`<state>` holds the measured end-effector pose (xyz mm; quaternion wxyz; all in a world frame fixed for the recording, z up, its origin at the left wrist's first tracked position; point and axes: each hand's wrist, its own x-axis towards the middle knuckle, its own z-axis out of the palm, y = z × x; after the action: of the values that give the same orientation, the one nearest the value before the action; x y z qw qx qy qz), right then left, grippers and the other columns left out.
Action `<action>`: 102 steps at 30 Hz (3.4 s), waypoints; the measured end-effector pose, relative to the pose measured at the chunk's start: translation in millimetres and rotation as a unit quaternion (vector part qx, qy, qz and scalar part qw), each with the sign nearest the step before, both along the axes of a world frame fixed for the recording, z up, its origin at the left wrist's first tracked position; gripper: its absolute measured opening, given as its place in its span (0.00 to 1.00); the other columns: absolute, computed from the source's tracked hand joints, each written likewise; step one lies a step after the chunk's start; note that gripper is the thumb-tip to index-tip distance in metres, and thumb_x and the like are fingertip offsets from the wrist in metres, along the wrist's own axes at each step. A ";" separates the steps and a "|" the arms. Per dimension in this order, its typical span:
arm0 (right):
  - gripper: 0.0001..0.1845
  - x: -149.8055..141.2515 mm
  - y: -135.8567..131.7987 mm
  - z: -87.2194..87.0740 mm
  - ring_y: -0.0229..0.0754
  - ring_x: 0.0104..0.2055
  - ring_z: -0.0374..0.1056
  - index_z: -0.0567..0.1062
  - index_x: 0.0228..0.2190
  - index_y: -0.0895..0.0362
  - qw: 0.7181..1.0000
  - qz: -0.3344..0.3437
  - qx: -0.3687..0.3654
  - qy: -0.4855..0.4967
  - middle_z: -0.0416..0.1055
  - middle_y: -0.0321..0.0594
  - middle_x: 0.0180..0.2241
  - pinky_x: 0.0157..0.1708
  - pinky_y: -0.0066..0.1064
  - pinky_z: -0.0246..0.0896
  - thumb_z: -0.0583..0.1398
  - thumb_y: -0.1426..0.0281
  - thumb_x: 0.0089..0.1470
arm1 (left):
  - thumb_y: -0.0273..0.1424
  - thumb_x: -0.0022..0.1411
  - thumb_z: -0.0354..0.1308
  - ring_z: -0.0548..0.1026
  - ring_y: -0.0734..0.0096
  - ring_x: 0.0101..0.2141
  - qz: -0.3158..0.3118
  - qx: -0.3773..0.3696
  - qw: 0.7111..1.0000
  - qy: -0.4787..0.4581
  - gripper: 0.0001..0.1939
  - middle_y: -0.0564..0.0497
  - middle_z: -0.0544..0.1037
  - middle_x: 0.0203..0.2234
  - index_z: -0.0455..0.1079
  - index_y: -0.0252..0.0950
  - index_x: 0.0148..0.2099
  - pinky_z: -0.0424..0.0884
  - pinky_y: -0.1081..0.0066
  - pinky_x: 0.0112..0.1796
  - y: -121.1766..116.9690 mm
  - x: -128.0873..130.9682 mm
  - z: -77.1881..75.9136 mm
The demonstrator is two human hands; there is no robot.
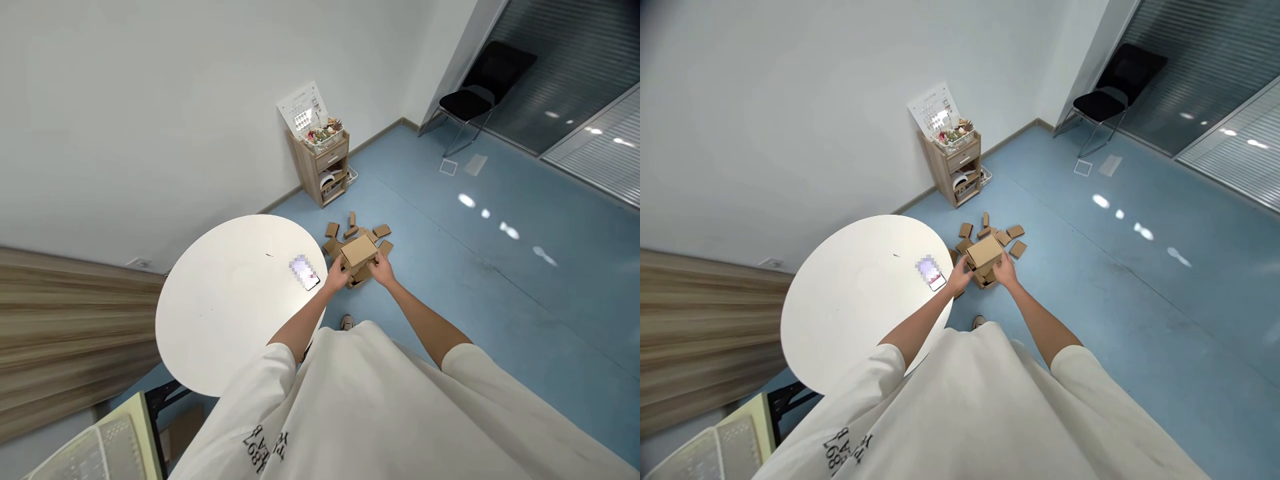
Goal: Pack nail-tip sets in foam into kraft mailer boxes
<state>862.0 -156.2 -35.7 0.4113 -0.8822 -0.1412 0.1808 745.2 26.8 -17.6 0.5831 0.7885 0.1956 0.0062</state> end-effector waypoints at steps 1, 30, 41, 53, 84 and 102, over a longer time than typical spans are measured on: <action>0.41 2.1 -0.6 -1.5 0.53 0.55 0.67 0.59 0.67 0.53 1.000 -0.002 0.004 0.013 0.63 0.50 0.61 0.56 0.42 0.66 0.57 0.67 0.52 | 0.32 0.60 0.61 0.63 0.48 0.64 -0.010 0.007 1.000 -0.001 0.38 0.39 0.63 0.66 0.55 0.36 0.70 0.62 0.55 0.61 -1.6 2.7 0.9; 0.22 -49.8 26.0 -14.1 0.45 0.49 0.73 0.75 0.52 0.55 0.992 0.071 -0.024 0.105 0.68 0.48 0.58 0.48 0.35 0.69 0.57 0.69 0.56 | 0.30 0.58 0.61 0.64 0.51 0.64 0.061 0.021 0.994 0.086 0.32 0.40 0.65 0.65 0.63 0.38 0.65 0.61 0.55 0.62 13.6 -65.9 -9.5; 0.23 -98.4 92.0 -4.5 0.47 0.52 0.72 0.76 0.52 0.57 0.979 0.184 0.008 0.086 0.69 0.48 0.58 0.53 0.37 0.67 0.56 0.70 0.56 | 0.27 0.60 0.59 0.67 0.51 0.61 0.159 0.020 0.984 0.075 0.33 0.41 0.64 0.65 0.60 0.39 0.67 0.63 0.53 0.61 48.6 -149.6 -2.7; 0.24 -242.2 191.8 18.0 0.46 0.51 0.72 0.76 0.53 0.54 0.952 0.295 0.004 0.081 0.72 0.44 0.57 0.53 0.39 0.67 0.56 0.71 0.55 | 0.31 0.61 0.60 0.68 0.52 0.60 0.283 -0.005 0.957 0.061 0.30 0.40 0.66 0.64 0.62 0.40 0.66 0.66 0.54 0.58 103.1 -333.3 4.9; 0.22 -474.6 315.1 29.7 0.43 0.52 0.71 0.75 0.53 0.52 0.793 0.604 -0.034 0.066 0.71 0.41 0.58 0.56 0.38 0.65 0.55 0.70 0.58 | 0.29 0.63 0.58 0.74 0.55 0.54 0.558 -0.005 0.828 0.054 0.23 0.41 0.72 0.59 0.67 0.38 0.61 0.70 0.56 0.55 99.5 -574.3 -2.8; 0.19 -630.6 450.5 38.0 0.46 0.55 0.69 0.77 0.51 0.54 0.769 0.635 0.005 -0.078 0.73 0.44 0.53 0.58 0.38 0.62 0.57 0.72 0.58 | 0.22 0.63 0.54 0.76 0.61 0.52 0.571 0.070 0.816 0.063 0.22 0.42 0.73 0.57 0.69 0.36 0.59 0.71 0.62 0.54 227.3 -716.8 7.0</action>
<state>231.3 294.3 2.3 0.1947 -0.6007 -0.7015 0.3304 28.4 254.1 -10.6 0.4049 0.5724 0.6457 0.3023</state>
